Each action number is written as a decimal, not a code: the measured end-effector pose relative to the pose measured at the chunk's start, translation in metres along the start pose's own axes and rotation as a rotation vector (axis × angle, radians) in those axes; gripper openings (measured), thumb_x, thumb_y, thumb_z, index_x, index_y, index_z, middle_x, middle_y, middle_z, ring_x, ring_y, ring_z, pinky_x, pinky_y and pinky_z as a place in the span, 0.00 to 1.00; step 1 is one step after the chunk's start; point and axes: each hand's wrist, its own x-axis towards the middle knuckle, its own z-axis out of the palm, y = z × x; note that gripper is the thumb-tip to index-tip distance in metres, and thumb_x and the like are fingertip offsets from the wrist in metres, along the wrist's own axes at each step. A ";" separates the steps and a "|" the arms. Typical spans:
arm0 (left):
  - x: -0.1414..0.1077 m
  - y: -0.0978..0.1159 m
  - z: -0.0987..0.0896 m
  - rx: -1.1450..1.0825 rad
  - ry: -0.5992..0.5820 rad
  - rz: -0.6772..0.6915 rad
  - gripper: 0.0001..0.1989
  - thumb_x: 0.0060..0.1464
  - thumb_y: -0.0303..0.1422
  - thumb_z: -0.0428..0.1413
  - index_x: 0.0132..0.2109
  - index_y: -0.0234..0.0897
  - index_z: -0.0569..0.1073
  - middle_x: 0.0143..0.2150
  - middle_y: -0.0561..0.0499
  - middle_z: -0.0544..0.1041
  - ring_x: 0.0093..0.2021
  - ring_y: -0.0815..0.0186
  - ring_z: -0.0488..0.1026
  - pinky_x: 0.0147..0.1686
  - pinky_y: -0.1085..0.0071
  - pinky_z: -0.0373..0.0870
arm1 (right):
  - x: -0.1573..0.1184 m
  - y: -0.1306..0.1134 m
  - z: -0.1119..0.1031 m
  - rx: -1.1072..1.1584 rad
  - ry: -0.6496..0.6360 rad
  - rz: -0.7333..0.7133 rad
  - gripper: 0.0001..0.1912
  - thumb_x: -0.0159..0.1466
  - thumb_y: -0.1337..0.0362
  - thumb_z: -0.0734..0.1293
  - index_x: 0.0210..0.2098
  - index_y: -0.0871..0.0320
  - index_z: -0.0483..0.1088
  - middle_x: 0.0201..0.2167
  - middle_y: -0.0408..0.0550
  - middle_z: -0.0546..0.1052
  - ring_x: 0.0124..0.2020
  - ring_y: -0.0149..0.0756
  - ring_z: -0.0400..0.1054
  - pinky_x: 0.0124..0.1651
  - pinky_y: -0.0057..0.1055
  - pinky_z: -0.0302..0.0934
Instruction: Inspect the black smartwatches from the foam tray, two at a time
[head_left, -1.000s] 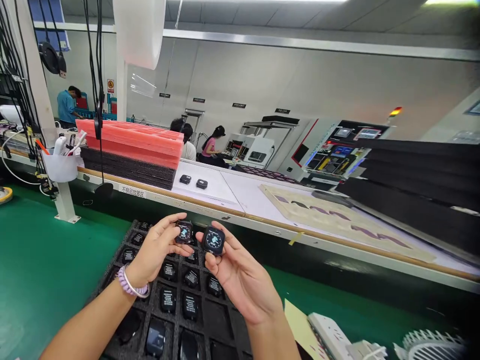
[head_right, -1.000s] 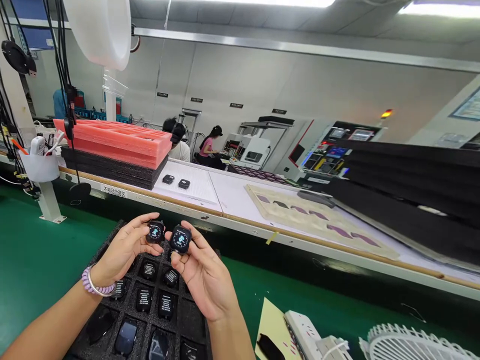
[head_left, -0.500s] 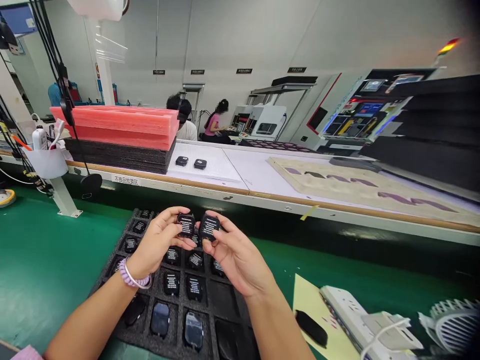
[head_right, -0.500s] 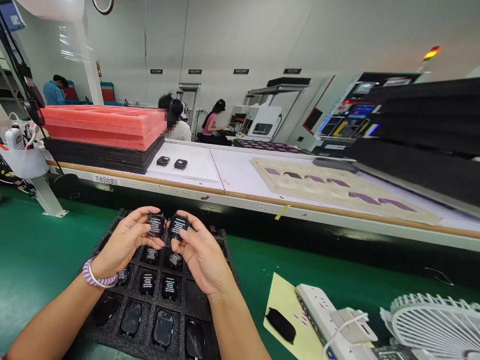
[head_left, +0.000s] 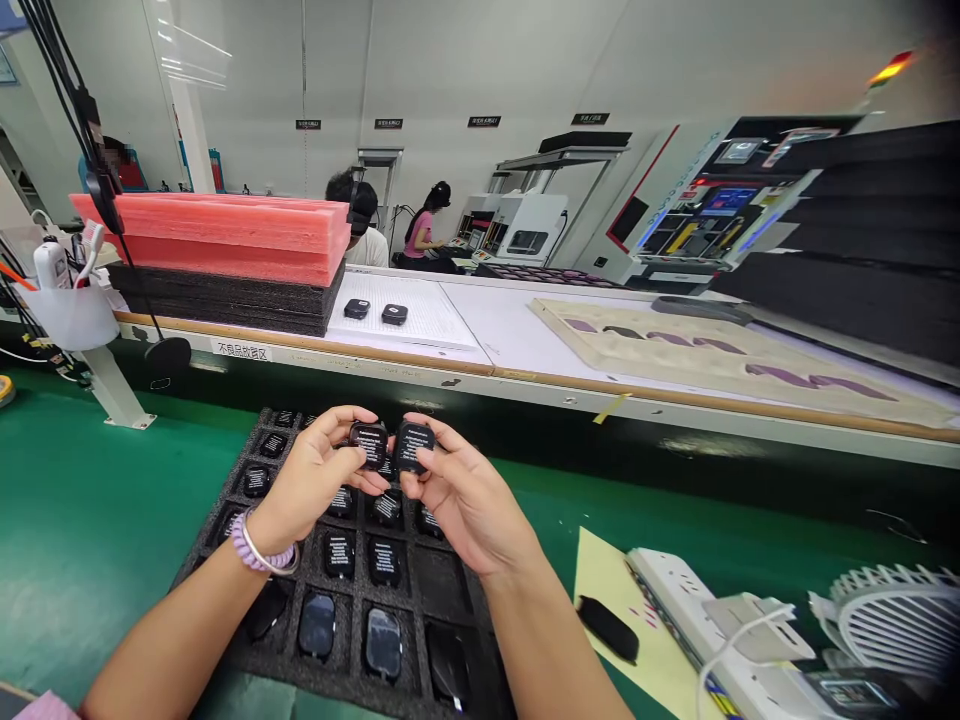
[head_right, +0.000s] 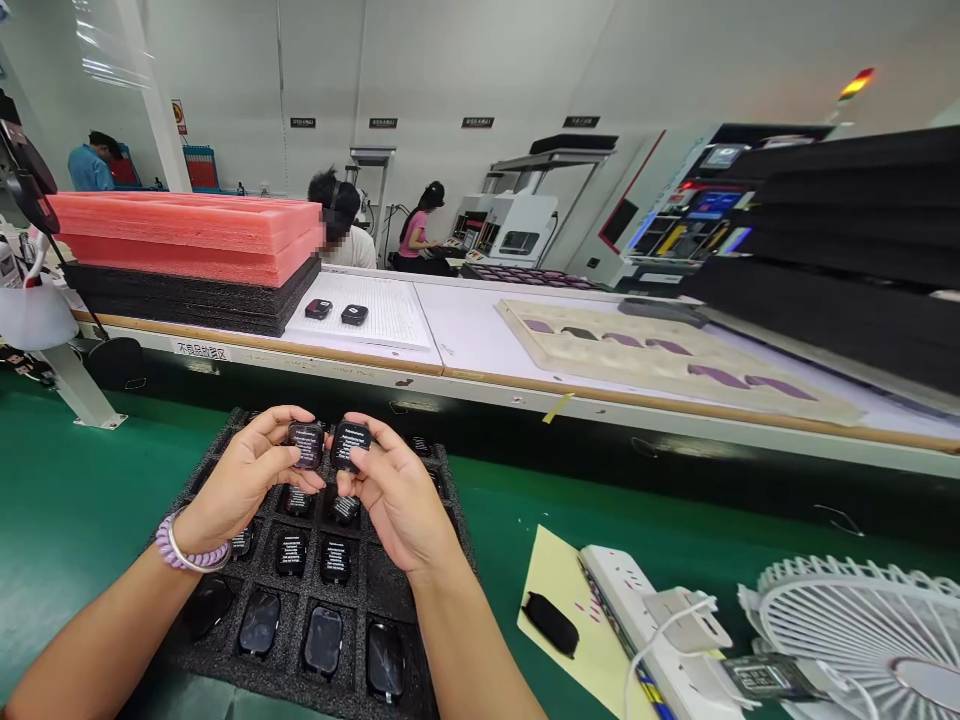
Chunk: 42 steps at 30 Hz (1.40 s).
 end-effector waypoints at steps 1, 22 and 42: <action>0.000 0.000 0.000 0.004 -0.002 0.002 0.16 0.53 0.30 0.56 0.50 0.36 0.69 0.45 0.48 0.77 0.28 0.68 0.80 0.32 0.73 0.80 | 0.000 0.000 0.000 -0.002 -0.001 0.000 0.23 0.54 0.61 0.81 0.47 0.56 0.74 0.38 0.48 0.78 0.24 0.29 0.66 0.30 0.27 0.63; 0.000 -0.002 -0.001 0.003 0.003 0.031 0.16 0.54 0.29 0.57 0.50 0.37 0.69 0.44 0.51 0.75 0.28 0.69 0.80 0.31 0.75 0.80 | -0.003 -0.001 -0.001 -0.045 -0.041 -0.033 0.24 0.55 0.65 0.79 0.50 0.55 0.74 0.33 0.42 0.75 0.27 0.29 0.68 0.33 0.24 0.66; -0.001 -0.002 -0.001 -0.062 0.007 -0.025 0.18 0.57 0.38 0.59 0.52 0.36 0.73 0.40 0.48 0.79 0.29 0.62 0.81 0.33 0.69 0.82 | 0.004 0.003 0.001 0.064 0.009 -0.021 0.20 0.53 0.58 0.82 0.42 0.55 0.78 0.32 0.44 0.76 0.23 0.27 0.64 0.26 0.23 0.61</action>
